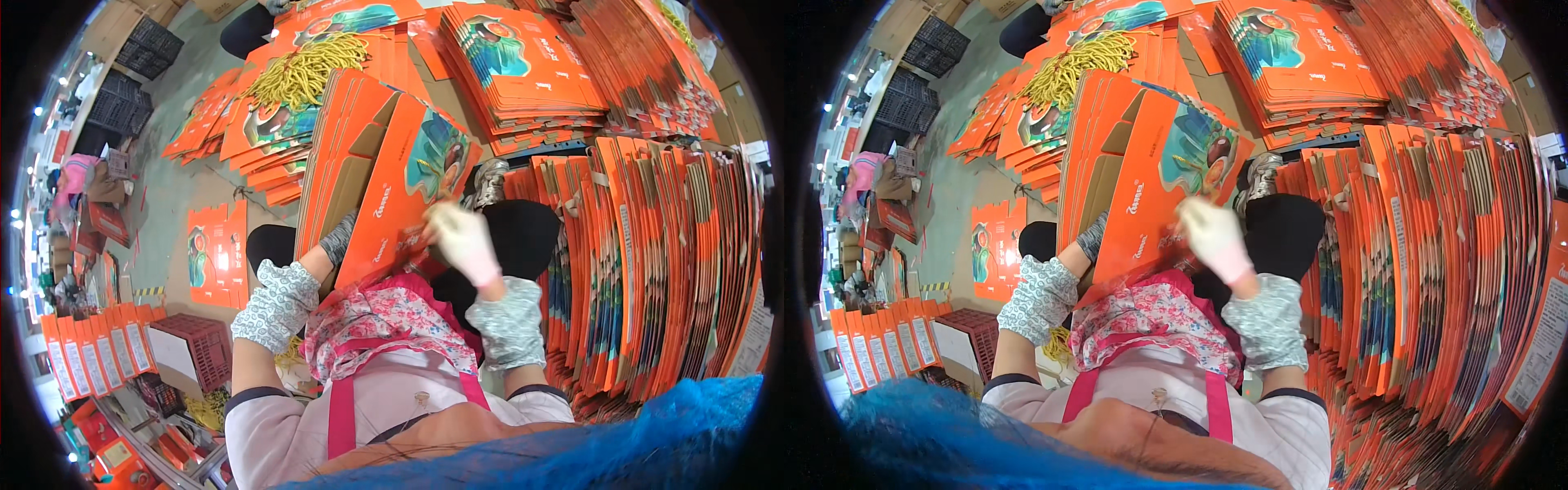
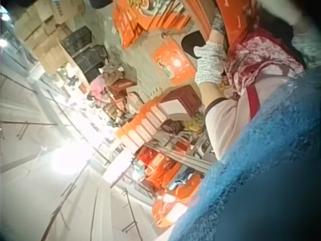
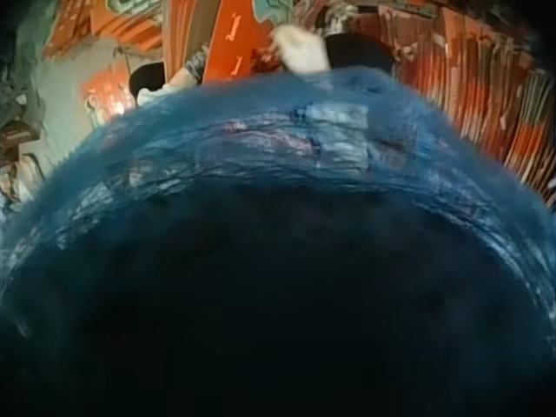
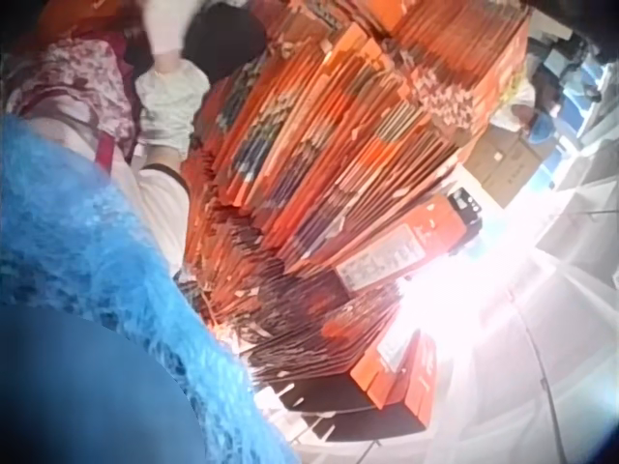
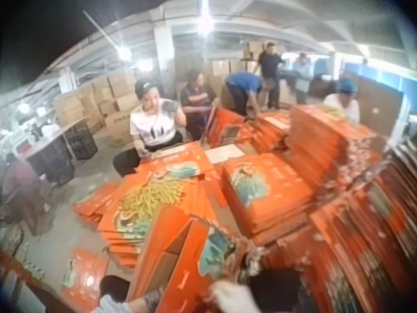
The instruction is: The person is assembling paper gift bags by attaching yellow rope handles.
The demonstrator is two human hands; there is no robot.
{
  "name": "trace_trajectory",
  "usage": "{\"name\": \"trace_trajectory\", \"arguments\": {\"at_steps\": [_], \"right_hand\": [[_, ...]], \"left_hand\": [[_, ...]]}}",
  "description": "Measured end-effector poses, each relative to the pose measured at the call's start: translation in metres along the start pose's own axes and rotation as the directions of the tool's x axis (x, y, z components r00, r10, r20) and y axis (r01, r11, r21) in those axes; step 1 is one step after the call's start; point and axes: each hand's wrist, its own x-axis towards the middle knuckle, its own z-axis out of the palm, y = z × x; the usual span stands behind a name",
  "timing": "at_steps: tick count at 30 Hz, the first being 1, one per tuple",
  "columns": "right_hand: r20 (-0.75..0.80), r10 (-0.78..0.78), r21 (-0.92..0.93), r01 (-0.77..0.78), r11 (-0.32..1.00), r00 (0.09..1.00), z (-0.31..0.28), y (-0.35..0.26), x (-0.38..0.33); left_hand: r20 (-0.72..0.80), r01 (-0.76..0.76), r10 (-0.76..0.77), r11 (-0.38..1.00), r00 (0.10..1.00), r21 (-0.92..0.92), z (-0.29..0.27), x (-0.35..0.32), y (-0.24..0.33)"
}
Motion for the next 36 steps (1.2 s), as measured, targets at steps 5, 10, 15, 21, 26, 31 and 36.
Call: {"name": "trace_trajectory", "arguments": {"at_steps": [5, 10, 15, 21, 26, 31, 36], "right_hand": [[0.17, 0.077, -0.413, 0.0, 0.911, 0.982, 0.066, 0.059, -0.002], [0.198, 0.016, -0.508, 0.089, 0.857, 0.98, 0.07, 0.053, 0.001], [0.222, 0.068, -0.566, 0.071, 0.821, 0.973, 0.069, 0.047, 0.002], [0.199, 0.073, -0.54, 0.047, 0.841, 0.977, 0.071, 0.05, 0.002], [0.15, 0.093, -0.568, 0.009, 0.823, 0.984, 0.081, 0.055, 0.008], [0.088, 0.102, -0.657, -0.02, 0.754, 0.991, 0.082, 0.052, 0.005], [0.098, 0.017, -0.47, 0.031, 0.882, 0.995, 0.074, 0.076, -0.001]], "left_hand": [[-0.033, -0.054, 0.058, 0.993, 0.998, 0.101, -0.002, 0.001, -0.003], [-0.043, 0.043, -0.046, 0.997, 0.998, -0.067, -0.016, 0.007, -0.013], [-0.026, -0.039, 0.042, 0.993, 0.999, 0.109, -0.013, 0.009, -0.014], [-0.005, -0.002, 0.003, 0.987, 1.0, 0.159, -0.023, 0.012, -0.018], [-0.049, 0.015, -0.009, 0.99, 0.999, 0.137, -0.018, 0.004, -0.021], [0.106, -0.304, 0.325, 0.651, 0.94, 0.696, -0.027, -0.009, -0.024], [0.227, -0.294, 0.199, 0.442, 0.953, 0.848, 0.027, -0.021, 0.012]]}}
